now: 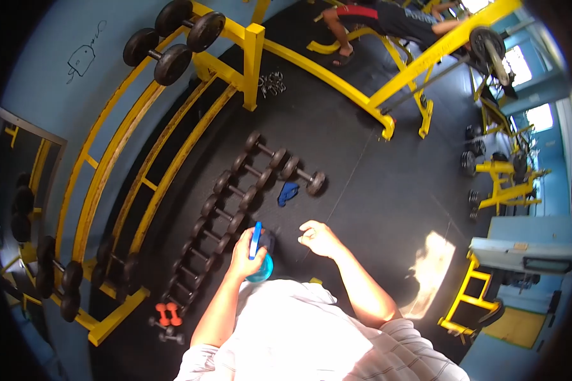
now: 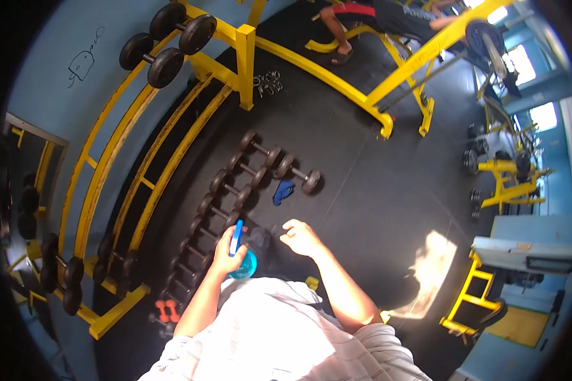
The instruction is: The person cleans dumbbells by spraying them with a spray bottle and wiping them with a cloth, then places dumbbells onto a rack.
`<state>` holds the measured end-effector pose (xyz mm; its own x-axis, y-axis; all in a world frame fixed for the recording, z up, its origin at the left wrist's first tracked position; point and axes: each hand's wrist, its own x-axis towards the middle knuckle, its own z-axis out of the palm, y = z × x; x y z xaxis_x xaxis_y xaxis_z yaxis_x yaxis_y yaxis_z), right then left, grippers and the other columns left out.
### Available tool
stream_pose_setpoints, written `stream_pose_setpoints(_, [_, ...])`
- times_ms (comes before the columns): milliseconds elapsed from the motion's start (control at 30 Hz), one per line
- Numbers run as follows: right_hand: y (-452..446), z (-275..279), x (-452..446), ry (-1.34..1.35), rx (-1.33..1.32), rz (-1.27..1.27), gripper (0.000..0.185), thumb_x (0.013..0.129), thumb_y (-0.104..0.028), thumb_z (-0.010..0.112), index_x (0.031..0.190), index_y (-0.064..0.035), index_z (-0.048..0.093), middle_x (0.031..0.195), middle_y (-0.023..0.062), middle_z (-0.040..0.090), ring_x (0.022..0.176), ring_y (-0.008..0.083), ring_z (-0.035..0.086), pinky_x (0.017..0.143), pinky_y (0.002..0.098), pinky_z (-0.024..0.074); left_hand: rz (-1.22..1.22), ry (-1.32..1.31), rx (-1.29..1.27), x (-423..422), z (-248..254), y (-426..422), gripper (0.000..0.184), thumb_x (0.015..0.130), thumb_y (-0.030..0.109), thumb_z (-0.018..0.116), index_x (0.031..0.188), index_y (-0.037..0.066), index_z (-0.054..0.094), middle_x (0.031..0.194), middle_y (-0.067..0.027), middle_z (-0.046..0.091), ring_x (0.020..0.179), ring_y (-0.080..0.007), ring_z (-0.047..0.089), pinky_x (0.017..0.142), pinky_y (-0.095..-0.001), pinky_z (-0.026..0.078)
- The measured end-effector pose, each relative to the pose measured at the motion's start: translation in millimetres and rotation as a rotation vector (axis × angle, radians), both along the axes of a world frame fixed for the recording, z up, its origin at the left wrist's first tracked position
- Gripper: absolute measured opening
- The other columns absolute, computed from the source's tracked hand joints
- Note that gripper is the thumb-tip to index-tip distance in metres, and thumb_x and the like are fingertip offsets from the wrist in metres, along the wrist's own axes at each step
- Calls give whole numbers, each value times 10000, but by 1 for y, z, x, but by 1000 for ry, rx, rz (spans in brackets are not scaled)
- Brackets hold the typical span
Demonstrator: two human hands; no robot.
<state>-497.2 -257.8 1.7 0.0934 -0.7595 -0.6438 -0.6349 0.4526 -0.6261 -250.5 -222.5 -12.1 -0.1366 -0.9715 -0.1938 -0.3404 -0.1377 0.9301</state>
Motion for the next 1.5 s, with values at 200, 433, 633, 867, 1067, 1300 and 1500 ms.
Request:
stream_pose_setpoints(200, [-94,-16,-21,110,158,90,394,827,-137,714,1178,-13,585,927,60,685,816,132,621,714,285,506,221,53,69,-26,-43,-37,507,711,163,628,1191,32,529,1111,-190,596,1056,-376,591,904,-432,471])
stream_pose_setpoints(433, [-194,-98,-49,-26,468,-265,363,845,-278,718,1099,-75,556,857,46,638,731,148,625,615,308,533,458,-4,161,-72,-77,-51,521,713,162,629,1194,0,512,1096,-191,581,1001,-382,598,864,-423,482])
stream_pose_setpoints(633, [-274,-288,-47,87,551,-386,387,811,-417,688,955,-79,568,745,41,537,558,165,527,496,378,501,627,35,391,-134,-143,-46,480,707,121,625,1159,-3,524,1064,-184,582,961,-376,605,831,-411,491])
stream_pose_setpoints(867, [-331,-500,-44,224,469,-366,483,839,-438,623,1170,-90,566,907,151,597,659,267,579,520,455,500,758,109,540,-247,-266,-26,461,709,56,597,1162,4,536,1013,-169,584,842,-330,625,769,-394,498])
stream_pose_setpoints(1067, [-337,-569,-41,200,523,-646,399,825,-283,539,1196,-139,547,1217,133,607,1102,388,587,818,633,433,675,230,738,-298,-305,12,456,739,114,601,1177,18,520,1040,-181,576,930,-385,610,818,-422,501])
stream_pose_setpoints(1300, [-308,-563,-74,108,420,-406,487,731,-208,656,1180,-56,541,1168,189,595,972,408,625,639,557,496,721,243,774,-271,-288,35,486,743,133,603,1205,20,502,1051,-192,569,925,-412,598,834,-454,492])
stream_pose_setpoints(1500, [-172,-464,-156,44,354,-588,355,578,14,612,928,-38,575,899,72,580,749,239,554,576,398,490,823,172,634,-224,-259,42,481,718,100,605,1184,24,513,1005,-177,568,894,-390,599,782,-434,496])
